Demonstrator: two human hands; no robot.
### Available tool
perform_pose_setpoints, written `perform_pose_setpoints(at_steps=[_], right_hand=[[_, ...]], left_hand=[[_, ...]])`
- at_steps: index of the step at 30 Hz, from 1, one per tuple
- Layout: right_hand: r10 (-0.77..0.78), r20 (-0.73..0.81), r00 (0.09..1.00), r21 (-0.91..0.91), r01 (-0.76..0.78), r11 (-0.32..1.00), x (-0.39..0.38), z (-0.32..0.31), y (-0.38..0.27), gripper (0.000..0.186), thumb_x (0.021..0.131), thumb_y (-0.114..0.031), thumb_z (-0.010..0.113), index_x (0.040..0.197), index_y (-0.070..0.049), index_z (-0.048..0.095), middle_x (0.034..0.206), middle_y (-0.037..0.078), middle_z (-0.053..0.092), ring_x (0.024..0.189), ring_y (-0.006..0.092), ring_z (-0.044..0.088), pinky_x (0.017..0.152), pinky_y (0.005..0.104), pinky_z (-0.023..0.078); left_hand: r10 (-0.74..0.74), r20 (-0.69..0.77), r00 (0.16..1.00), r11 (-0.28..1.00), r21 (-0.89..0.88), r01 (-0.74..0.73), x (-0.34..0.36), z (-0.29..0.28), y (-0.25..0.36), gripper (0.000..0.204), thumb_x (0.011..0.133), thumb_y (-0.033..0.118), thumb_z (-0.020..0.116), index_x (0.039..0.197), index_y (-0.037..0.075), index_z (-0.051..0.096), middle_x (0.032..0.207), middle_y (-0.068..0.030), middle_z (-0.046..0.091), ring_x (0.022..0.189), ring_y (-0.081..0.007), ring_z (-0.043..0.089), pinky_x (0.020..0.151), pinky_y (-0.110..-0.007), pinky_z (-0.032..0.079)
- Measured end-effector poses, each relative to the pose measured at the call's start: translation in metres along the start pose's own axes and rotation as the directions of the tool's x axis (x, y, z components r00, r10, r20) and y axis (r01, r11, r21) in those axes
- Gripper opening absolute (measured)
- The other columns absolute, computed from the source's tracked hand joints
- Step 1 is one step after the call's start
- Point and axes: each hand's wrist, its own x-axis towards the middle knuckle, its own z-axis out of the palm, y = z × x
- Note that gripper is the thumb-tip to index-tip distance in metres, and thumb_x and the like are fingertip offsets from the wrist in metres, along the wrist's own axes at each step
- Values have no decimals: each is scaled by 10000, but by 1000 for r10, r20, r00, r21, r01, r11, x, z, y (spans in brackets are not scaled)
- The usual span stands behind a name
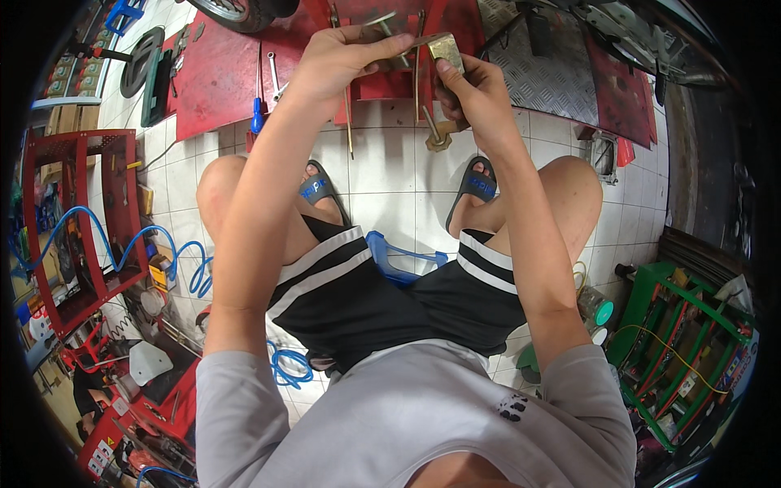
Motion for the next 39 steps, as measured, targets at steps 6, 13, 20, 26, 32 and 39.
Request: perform_pose_setpoints(at_steps=[6,13,20,26,32,39], right_hand=[[-10,-38,999,-47,8,999,0,1,0,238,946,-253,610,805,-66,569,590,-26,467,485,47,364,430,223,257],[-32,-21,999,-37,31,999,0,2,-2,234,947,-244,608,797,-69,566,590,-25,463,488,50,370,432,224,264],[-14,-39,999,-24,13,1000,0,3,-1,239,950,-242,602,793,-66,566,590,-20,463,489,49,372,429,225,261],[-18,-2,1000,-22,18,1000,1,-1,-1,227,929,-215,635,884,7,638,620,-5,556,486,48,458,440,230,347],[-10,1,1000,8,10,1000,2,-2,0,227,927,-216,637,903,10,648,617,-9,554,495,52,463,448,229,351],[-22,-31,999,-38,21,999,1,1,0,232,941,-231,617,849,-18,620,601,-17,517,494,49,421,444,231,321]], left_hand=[[45,17,999,994,-98,-43,-2,-2,-1,305,855,223,725,1089,42,651,1016,-17,655,919,-106,589,827,-286,470],[52,102,993,976,-217,-28,1,-11,-2,293,880,200,697,1129,61,631,1030,-3,649,985,-118,577,855,-306,464],[70,69,995,946,-321,-44,4,-8,-5,263,874,175,696,1099,47,653,1008,-25,665,952,-119,593,823,-265,464],[24,47,999,952,-306,-9,1,-3,-3,240,884,143,679,1104,50,652,1031,-30,670,997,-112,585,878,-264,433],[60,85,995,952,-305,-31,5,-6,-4,259,864,138,703,1092,30,646,1023,-39,670,979,-133,602,873,-287,448],[37,18,999,979,-202,-33,4,-5,-5,318,902,148,651,1202,55,597,1094,-3,646,1003,-106,553,839,-260,399]])
